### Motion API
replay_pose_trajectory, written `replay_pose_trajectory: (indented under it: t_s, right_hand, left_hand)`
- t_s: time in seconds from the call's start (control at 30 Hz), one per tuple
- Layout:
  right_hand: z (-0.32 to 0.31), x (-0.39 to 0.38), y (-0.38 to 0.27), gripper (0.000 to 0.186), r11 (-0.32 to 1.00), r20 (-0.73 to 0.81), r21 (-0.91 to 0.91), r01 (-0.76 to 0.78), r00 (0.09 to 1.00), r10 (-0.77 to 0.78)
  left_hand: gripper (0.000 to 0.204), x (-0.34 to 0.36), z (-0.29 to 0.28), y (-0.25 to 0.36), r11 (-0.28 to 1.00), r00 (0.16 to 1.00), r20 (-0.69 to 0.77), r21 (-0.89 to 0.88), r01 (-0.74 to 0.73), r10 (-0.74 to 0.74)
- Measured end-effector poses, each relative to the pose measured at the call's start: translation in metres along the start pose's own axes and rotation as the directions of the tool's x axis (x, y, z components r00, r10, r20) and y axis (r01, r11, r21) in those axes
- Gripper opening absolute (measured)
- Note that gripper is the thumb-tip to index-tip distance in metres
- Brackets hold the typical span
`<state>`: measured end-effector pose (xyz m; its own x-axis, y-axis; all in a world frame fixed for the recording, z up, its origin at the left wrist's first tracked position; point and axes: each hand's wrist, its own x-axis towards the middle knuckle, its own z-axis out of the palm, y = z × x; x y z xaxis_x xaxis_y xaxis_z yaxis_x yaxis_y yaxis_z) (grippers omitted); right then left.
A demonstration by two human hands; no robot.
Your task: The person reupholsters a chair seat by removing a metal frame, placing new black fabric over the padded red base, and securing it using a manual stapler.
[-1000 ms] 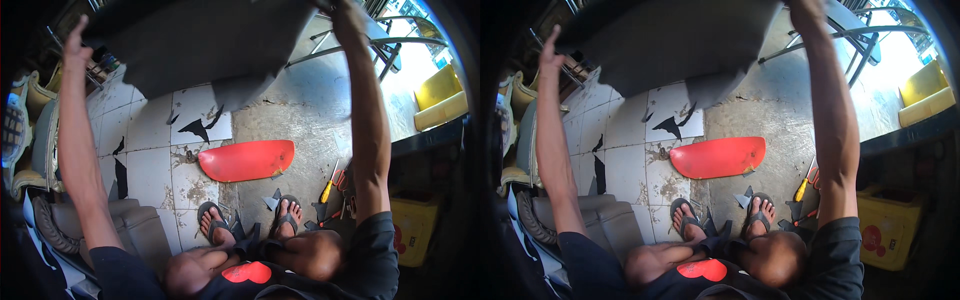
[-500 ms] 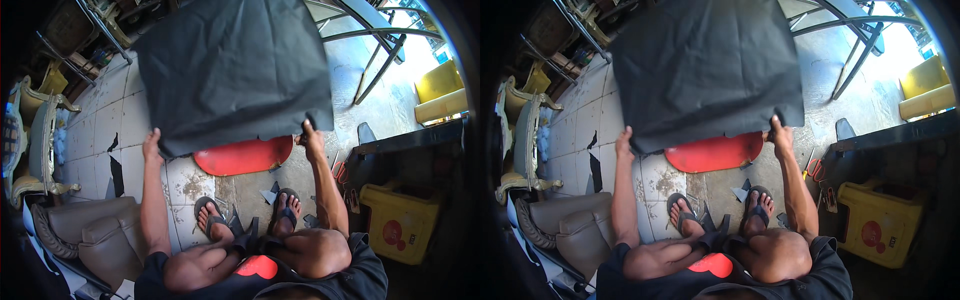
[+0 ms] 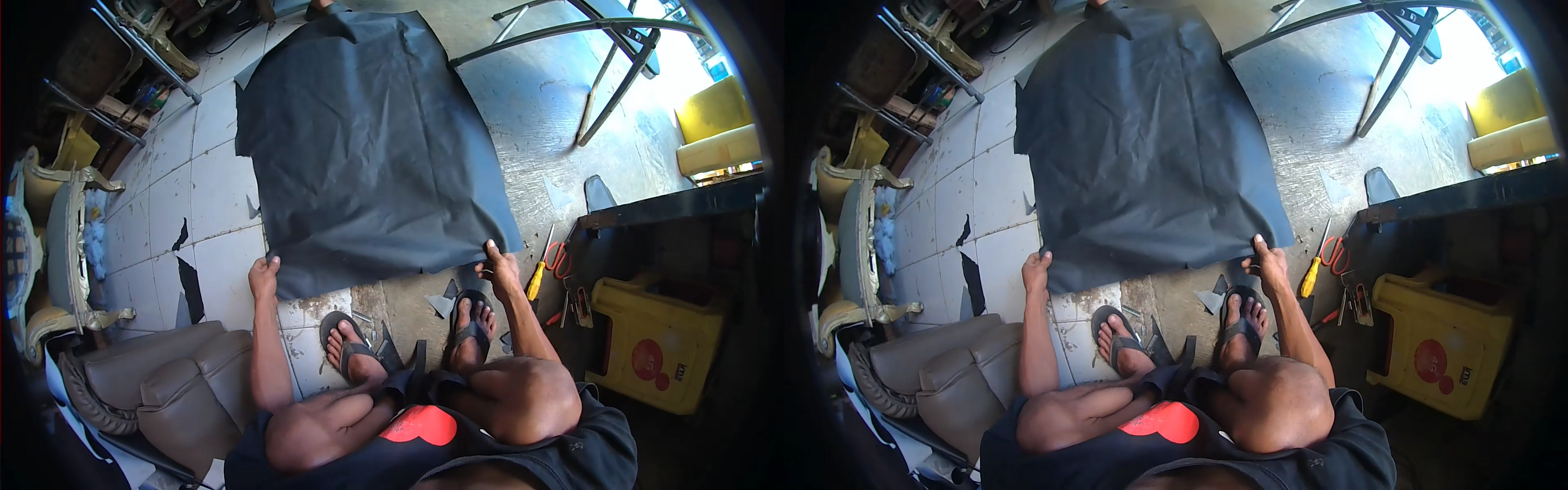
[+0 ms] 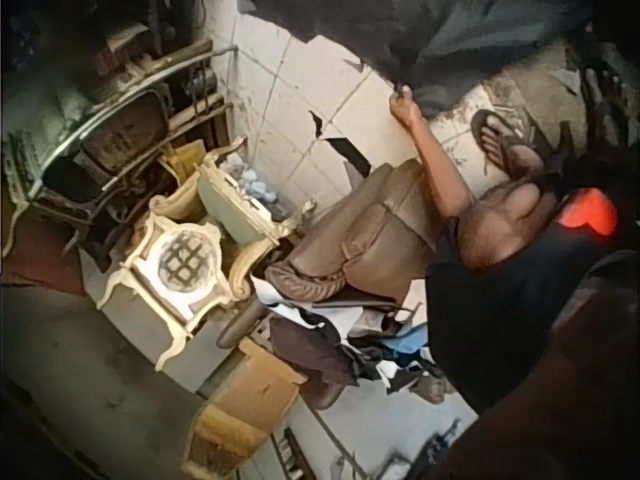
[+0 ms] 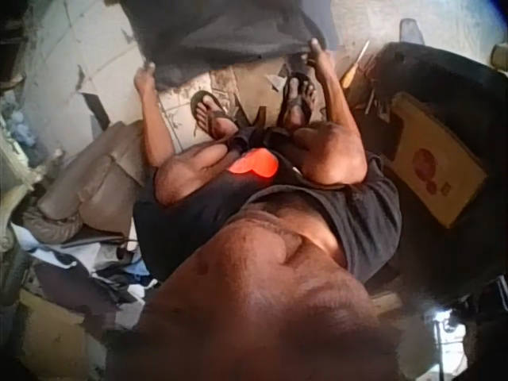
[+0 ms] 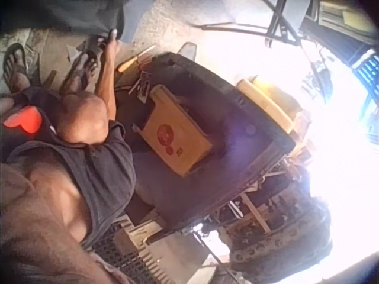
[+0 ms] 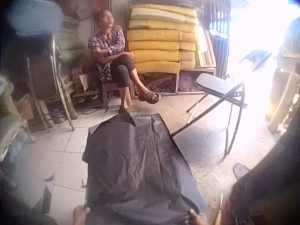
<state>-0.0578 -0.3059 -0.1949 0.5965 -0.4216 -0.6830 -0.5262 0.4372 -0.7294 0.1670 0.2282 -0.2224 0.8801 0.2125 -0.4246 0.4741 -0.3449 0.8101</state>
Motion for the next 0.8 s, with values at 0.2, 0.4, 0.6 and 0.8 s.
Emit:
replay_pose_trajectory:
  t_s: [0.2, 0.4, 0.6, 0.8]
  right_hand:
    - [-0.018, -0.001, 0.016, 0.047, 0.667, -0.187, -0.732, 0.140, 0.900, -0.394]
    - [0.066, -0.034, -0.033, 0.055, -0.250, 0.718, -0.640, 0.727, 0.451, -0.530]
    - [0.095, -0.021, -0.043, 0.090, -0.739, 0.799, -0.429, 0.519, 0.600, -0.043]
    - [0.056, 0.036, -0.014, 0.080, -0.608, 0.927, -0.353, 0.712, 0.356, -0.121]
  left_hand:
    - [0.056, -0.104, 0.073, 0.069, 0.444, 0.623, 0.020, 0.683, -0.580, 0.782]
    - [0.089, -0.137, 0.163, 0.091, 0.058, 0.433, 0.781, 0.459, -0.887, 0.451]
    - [0.091, -0.123, 0.160, 0.080, -0.208, 0.349, 0.889, 0.417, -0.885, 0.296]
    - [0.071, -0.121, 0.159, 0.099, -0.387, 0.206, 0.932, 0.315, -0.866, 0.298]
